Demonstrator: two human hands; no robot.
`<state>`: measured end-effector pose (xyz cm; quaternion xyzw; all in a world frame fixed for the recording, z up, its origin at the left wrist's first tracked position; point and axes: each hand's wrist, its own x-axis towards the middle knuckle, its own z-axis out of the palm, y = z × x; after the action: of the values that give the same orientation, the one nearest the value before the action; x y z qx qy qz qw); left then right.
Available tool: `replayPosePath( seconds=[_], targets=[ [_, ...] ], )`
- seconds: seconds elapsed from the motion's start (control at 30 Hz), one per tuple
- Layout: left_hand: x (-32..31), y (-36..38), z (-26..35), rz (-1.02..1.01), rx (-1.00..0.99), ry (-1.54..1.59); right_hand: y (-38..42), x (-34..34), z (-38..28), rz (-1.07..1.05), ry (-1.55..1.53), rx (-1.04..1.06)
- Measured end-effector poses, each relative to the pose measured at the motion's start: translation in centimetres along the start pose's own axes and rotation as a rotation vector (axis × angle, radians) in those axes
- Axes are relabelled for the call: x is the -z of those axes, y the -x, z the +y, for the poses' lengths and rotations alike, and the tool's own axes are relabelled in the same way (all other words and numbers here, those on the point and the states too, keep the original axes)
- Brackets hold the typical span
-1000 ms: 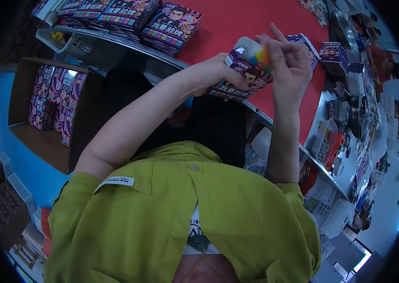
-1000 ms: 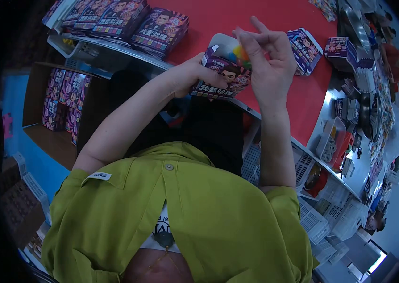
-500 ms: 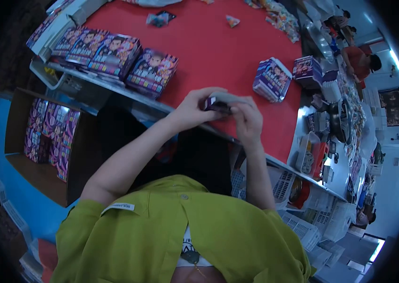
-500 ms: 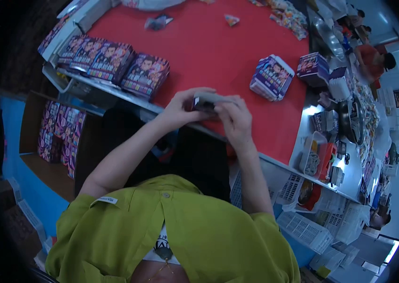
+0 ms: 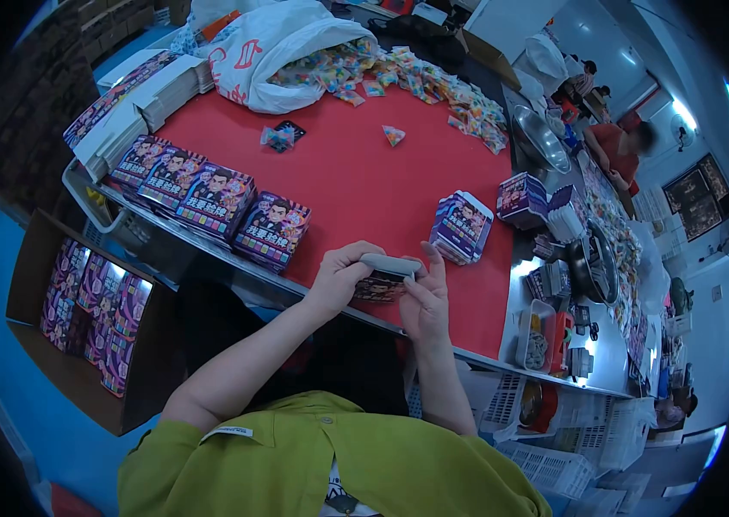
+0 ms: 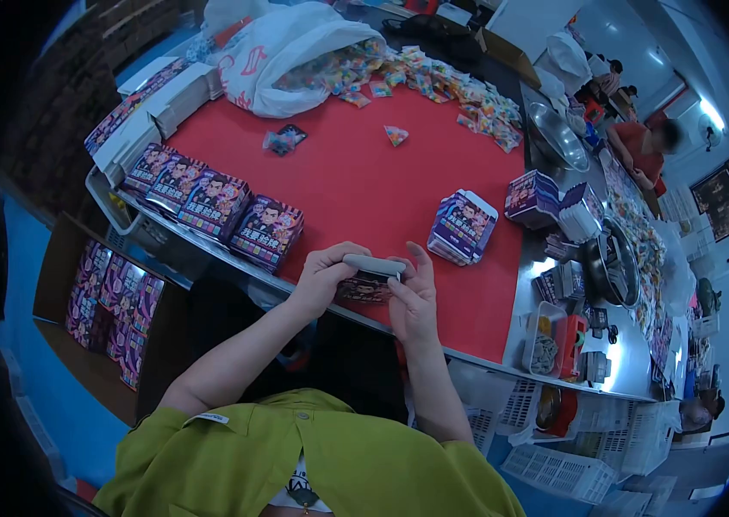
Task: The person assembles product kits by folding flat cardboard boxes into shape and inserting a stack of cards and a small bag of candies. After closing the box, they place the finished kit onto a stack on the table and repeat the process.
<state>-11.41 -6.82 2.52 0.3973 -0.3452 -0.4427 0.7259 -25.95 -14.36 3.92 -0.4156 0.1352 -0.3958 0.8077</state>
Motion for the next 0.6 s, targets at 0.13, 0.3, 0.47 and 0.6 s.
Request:
replayPosePath(
  seconds=[0.13,0.3,0.47,0.6],
  targets=[
    [-0.1,-0.2,0.7,0.009,0.025,-0.007,-0.2,0.8,-0.2,-0.017,-0.066,-0.062],
    [-0.3,0.0,1.1,0.031,0.102,0.127,-0.1,1.6,-0.1,-0.028,-0.175,-0.106],
    [-0.4,0.2,0.4,0.027,0.051,0.146,0.0,2.0,0.6,0.027,-0.083,-0.012],
    [0.8,0.2,0.9,-0.080,-0.357,-0.518,0.3,2.5,0.6,-0.081,0.734,0.451]
  ],
)
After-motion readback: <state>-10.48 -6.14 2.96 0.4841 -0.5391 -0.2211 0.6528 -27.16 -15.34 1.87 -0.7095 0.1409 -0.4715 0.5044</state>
